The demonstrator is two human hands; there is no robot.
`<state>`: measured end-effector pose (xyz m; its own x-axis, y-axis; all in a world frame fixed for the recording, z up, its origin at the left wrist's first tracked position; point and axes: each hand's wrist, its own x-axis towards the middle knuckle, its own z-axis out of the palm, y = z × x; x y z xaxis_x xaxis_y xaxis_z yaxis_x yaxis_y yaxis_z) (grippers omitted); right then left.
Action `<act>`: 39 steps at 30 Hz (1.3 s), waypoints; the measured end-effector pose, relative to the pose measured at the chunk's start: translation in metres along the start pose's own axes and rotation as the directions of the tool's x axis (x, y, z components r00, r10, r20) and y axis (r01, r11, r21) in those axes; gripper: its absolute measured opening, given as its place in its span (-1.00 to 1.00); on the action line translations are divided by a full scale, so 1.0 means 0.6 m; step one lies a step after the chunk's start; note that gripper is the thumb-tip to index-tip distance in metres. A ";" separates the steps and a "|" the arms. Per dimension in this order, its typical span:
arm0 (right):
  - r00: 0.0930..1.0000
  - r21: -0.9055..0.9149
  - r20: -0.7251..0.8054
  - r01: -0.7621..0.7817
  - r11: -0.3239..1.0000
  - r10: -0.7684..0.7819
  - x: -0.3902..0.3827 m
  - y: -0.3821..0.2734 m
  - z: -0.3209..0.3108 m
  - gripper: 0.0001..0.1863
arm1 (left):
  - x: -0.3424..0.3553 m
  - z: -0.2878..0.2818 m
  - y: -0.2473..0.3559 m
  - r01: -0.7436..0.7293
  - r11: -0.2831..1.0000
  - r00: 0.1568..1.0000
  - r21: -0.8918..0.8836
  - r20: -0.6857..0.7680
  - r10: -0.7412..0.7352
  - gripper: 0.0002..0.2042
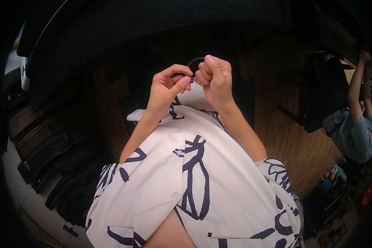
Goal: The person shapes thin metal wire into circular rings by hand. They repeatedly bend and close the wire, then place the finished rings on a white paper on the counter. The process is repeated for multiple rings.
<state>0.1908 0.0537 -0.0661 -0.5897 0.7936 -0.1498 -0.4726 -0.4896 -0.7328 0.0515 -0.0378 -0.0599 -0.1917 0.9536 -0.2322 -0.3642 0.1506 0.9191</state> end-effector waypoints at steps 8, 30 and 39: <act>0.987 -0.240 0.091 0.154 0.959 -0.136 -0.006 0.003 0.005 -0.51 | 0.002 -0.007 -0.013 0.146 0.985 0.988 -0.098 0.067 -0.139 -0.86; 0.956 -0.494 0.154 0.292 0.819 -0.248 -0.005 0.017 -0.010 -0.55 | -0.003 -0.003 -0.010 -0.041 0.992 0.996 0.119 -0.079 0.050 -0.80; 0.864 -0.695 0.365 0.501 0.516 -0.348 -0.010 0.015 0.007 -0.66 | 0.002 -0.002 -0.004 0.156 0.988 0.987 0.020 -0.048 -0.155 -0.85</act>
<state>0.1874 0.0429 -0.0690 -0.5837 0.7239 0.3677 -0.0843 0.3964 -0.9142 0.0508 -0.0373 -0.0630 -0.1765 0.9051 -0.3867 -0.3710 0.3027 0.8779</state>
